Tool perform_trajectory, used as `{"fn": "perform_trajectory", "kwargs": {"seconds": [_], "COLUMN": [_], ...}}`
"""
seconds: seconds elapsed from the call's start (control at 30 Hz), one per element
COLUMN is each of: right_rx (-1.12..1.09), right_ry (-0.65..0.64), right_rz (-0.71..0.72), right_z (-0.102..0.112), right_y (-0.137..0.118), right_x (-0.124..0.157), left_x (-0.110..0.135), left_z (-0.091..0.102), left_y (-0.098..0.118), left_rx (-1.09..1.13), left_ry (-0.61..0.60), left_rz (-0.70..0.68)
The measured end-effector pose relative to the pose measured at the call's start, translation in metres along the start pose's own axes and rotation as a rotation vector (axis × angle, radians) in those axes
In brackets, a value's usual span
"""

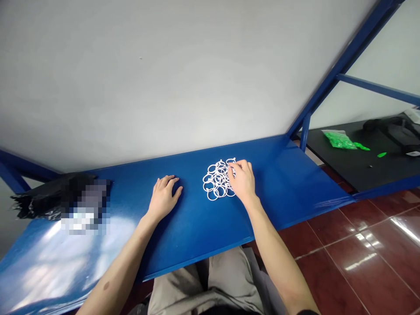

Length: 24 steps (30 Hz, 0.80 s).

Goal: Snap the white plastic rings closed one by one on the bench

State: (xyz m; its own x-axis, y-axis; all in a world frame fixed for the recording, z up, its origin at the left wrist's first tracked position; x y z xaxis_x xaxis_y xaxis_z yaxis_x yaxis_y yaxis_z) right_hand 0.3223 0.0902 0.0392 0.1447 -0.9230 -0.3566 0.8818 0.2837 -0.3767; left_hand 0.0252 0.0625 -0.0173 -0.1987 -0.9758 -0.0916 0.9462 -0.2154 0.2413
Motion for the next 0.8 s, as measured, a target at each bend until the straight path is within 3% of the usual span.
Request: {"fn": "perform_trajectory", "kwargs": {"seconds": [0.13, 0.27, 0.37, 0.5, 0.8], "right_rx": [-0.008, 0.008, 0.067, 0.035, -0.105], "right_ry": [-0.077, -0.299, -0.440, -0.486, -0.560], "right_rz": [0.213, 0.495, 0.658, 0.616, 0.569], "right_z": [-0.007, -0.039, -0.069, -0.091, -0.091], "right_y": [-0.052, -0.111, -0.137, -0.139, -0.131], "right_x": [0.000, 0.012, 0.031, 0.046, 0.047], "left_x": [0.000, 0.001, 0.001, 0.001, 0.001], "left_z": [0.001, 0.004, 0.007, 0.008, 0.007], "left_y": [0.004, 0.003, 0.000, 0.000, 0.002], "left_rx": [-0.030, -0.043, -0.044, -0.057, -0.083], "left_ry": [-0.013, -0.049, -0.079, -0.101, -0.108], "left_rz": [0.021, 0.029, 0.021, 0.009, 0.023]}}
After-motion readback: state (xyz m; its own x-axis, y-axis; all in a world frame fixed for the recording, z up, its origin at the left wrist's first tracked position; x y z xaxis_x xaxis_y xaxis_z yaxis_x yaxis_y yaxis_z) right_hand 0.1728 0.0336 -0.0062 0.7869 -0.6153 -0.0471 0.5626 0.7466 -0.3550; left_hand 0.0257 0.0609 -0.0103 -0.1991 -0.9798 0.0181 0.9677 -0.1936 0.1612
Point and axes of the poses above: each hand's wrist, its own x-axis away from the middle knuckle, its own z-axis out of the back of the hand, y = z × x, the point moved 5 cm from there along -x, towards the middle knuckle, and after that the axes turned 15 degrees about -y, right-handed, at the moved point
